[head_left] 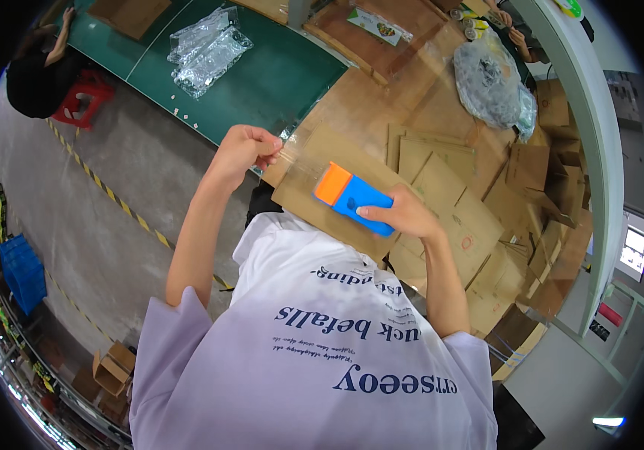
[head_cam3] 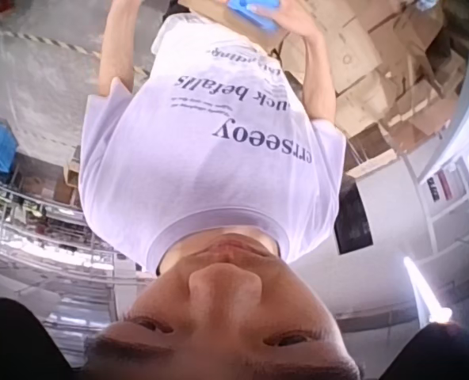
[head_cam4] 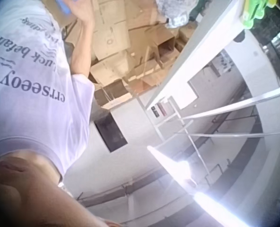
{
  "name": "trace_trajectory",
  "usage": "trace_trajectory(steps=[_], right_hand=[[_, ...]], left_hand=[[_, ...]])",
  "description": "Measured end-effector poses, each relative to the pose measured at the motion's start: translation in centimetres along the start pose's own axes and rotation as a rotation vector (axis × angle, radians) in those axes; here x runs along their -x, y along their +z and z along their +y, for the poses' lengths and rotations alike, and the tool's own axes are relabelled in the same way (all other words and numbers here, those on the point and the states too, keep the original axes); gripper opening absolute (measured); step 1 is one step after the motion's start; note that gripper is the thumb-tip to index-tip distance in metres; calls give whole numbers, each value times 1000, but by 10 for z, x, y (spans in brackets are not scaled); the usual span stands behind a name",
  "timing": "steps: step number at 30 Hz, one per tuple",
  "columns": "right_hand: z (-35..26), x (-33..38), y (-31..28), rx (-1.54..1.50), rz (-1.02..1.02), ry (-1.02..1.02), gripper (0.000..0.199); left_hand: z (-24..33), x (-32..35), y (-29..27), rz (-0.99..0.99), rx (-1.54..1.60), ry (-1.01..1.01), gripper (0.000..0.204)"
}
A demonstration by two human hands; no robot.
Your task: The person assembles and seals cardboard boxes using a tape dispenser.
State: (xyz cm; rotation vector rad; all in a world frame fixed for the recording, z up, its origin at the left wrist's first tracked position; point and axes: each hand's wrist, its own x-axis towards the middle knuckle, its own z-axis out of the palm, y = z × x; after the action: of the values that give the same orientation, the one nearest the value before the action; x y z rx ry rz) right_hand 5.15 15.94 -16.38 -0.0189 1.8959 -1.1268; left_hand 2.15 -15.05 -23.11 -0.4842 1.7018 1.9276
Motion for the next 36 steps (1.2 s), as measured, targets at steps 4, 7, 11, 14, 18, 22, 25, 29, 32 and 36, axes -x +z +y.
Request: trace_trajectory(steps=[4, 7, 11, 14, 18, 22, 25, 29, 32, 36], right_hand=[[-10, 0, -2, 30, -37, 83, 36], [-5, 0, -2, 101, 20, 11, 37], [-8, -1, -4, 63, -44, 89, 39], [-5, 4, -3, 66, -19, 41, 39], [7, -3, -9, 116, -30, 93, 38], [4, 2, -9, 29, -27, 102, 39], [3, 6, -9, 21, 9, 75, 41], [8, 3, -9, 55, 15, 113, 42], [9, 3, -8, 53, 26, 120, 43], [10, 2, -7, 48, 40, 135, 43]], left_hand=[[-9, -3, -1, 5, 65, -12, 9], [-9, 1, -2, -22, 80, -24, 9], [-13, 0, -7, 17, 93, 14, 15], [-11, 0, -29, 55, 85, 22, 14], [8, -2, -27, 71, -45, 17, 17], [-3, -11, -13, 150, -178, 62, 19], [-25, -19, -8, 165, -190, 48, 17], [-37, -29, -3, 176, -138, 35, 18], [-41, -33, -2, 168, -145, 23, 18], [-54, -41, -4, 142, -121, -6, 18]])
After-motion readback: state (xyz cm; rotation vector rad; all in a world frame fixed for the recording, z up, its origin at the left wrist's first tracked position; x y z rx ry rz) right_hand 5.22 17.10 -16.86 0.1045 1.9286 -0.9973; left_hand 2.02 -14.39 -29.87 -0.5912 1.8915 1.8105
